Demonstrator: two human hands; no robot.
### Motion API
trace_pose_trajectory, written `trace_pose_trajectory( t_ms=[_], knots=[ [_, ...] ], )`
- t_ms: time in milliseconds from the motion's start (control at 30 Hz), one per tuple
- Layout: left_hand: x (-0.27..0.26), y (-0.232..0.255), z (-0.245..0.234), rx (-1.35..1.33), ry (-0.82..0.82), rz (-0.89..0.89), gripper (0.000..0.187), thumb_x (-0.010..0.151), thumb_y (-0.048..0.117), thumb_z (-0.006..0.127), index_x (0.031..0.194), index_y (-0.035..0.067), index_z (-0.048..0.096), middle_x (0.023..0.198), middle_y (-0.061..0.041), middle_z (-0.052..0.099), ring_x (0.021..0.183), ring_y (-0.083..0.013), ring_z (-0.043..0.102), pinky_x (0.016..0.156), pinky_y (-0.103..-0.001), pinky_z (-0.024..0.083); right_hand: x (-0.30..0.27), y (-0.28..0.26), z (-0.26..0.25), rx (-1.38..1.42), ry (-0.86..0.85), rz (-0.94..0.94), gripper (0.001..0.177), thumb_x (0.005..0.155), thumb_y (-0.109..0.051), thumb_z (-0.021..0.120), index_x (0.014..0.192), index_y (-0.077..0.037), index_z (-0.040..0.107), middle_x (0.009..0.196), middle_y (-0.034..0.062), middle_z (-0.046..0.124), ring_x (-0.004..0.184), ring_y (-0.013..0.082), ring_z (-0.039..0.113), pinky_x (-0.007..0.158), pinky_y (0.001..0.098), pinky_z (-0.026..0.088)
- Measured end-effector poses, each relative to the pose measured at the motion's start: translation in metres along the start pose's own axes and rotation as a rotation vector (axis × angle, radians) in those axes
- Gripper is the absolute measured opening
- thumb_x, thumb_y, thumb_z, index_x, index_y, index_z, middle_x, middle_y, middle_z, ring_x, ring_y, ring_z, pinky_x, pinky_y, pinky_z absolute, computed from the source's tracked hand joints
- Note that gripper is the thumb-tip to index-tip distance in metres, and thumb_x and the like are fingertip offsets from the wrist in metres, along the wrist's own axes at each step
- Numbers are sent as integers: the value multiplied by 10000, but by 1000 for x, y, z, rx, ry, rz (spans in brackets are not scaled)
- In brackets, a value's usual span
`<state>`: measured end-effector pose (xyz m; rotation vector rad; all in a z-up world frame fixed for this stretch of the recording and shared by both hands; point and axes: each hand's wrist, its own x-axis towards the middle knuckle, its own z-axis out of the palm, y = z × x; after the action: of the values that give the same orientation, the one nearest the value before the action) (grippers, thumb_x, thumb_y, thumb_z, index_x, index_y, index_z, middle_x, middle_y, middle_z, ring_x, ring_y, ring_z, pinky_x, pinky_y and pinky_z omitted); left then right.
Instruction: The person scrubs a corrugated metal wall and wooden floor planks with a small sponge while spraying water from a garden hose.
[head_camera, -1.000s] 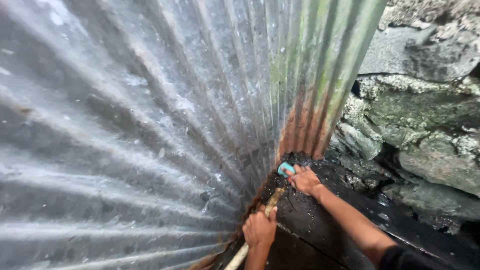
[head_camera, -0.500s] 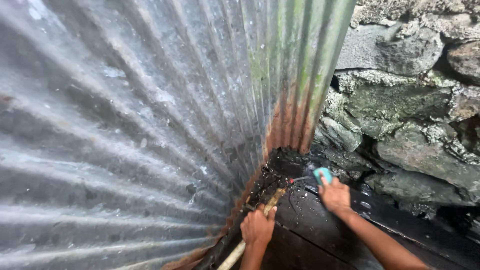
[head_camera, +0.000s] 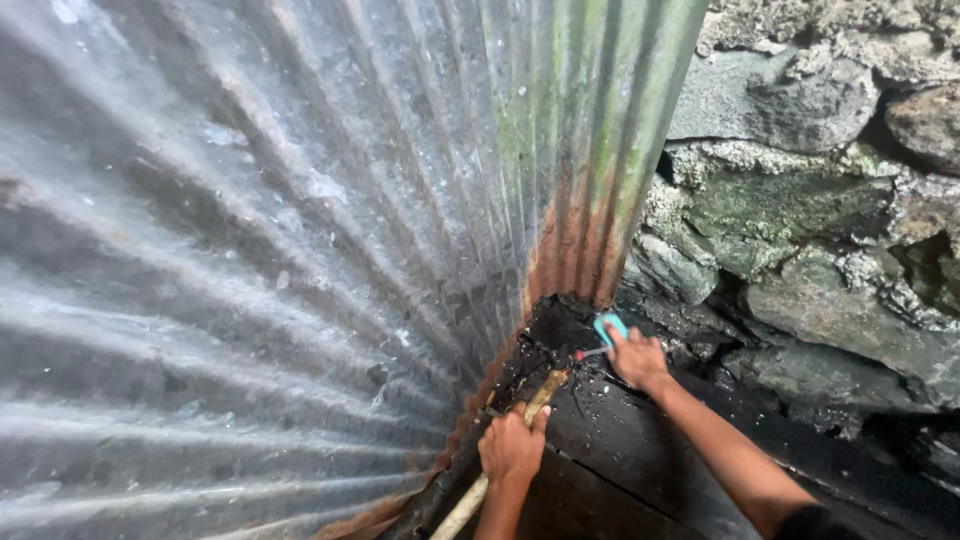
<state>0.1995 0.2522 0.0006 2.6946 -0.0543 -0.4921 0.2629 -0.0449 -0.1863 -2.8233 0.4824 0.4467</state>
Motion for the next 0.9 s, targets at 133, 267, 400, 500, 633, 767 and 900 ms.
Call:
trace_pose_trajectory(
  t_ms=[133, 267, 400, 500, 633, 767, 900],
  knots=[
    [4, -3, 0, 7, 12, 23, 493, 931, 568, 597, 1168, 153, 716, 979, -210, 735, 993, -412, 701, 890, -534, 537, -71, 75, 5, -145, -29, 75, 635, 1051, -501, 275, 1645, -357, 101, 1257, 168, 551, 1103, 279, 652, 1028, 474, 422],
    [6, -5, 0, 30, -13, 22, 509, 947, 583, 579, 1155, 141, 723, 977, -202, 739, 994, -404, 707, 883, -525, 548, -81, 91, 9, -209, 192, 49, 650, 1001, -519, 371, 1608, -339, 223, 1230, 139, 572, 1079, 292, 637, 996, 453, 431],
    [15, -4, 3, 17, 55, 7, 531, 922, 603, 582, 1193, 164, 707, 974, -210, 731, 989, -414, 700, 876, -535, 539, -22, 27, 7, -206, 255, -180, 598, 1000, -483, 428, 1553, -328, 261, 1175, 160, 560, 1038, 273, 608, 920, 433, 401],
    [13, -8, 9, 25, 52, 9, 536, 924, 610, 581, 1179, 158, 713, 974, -213, 729, 987, -414, 699, 875, -533, 539, 12, -14, 0, -266, 219, -222, 638, 1002, -417, 449, 1602, -351, 239, 1146, 123, 573, 1055, 279, 611, 949, 416, 401],
    [10, -3, 5, 10, 6, -11, 519, 929, 610, 570, 1172, 174, 710, 982, -202, 735, 996, -409, 703, 889, -531, 539, 1, -34, -8, -201, 156, -269, 576, 1059, -413, 429, 1600, -316, 259, 1144, 140, 565, 1028, 290, 619, 916, 426, 419],
    [14, -2, 4, 10, -8, -3, 513, 920, 601, 586, 1153, 163, 714, 991, -200, 734, 1003, -410, 700, 884, -536, 538, -64, -19, 8, -150, 326, -513, 563, 1001, -431, 471, 1511, -238, 333, 1107, 184, 535, 975, 317, 601, 863, 458, 413],
    [19, -1, 4, -8, -27, -10, 516, 931, 598, 580, 1174, 160, 705, 1000, -210, 730, 1016, -416, 692, 900, -529, 534, -110, -9, 6, 8, -57, -269, 633, 1019, -472, 419, 1597, -294, 230, 1127, 119, 524, 1009, 294, 581, 915, 443, 413]
  ],
)
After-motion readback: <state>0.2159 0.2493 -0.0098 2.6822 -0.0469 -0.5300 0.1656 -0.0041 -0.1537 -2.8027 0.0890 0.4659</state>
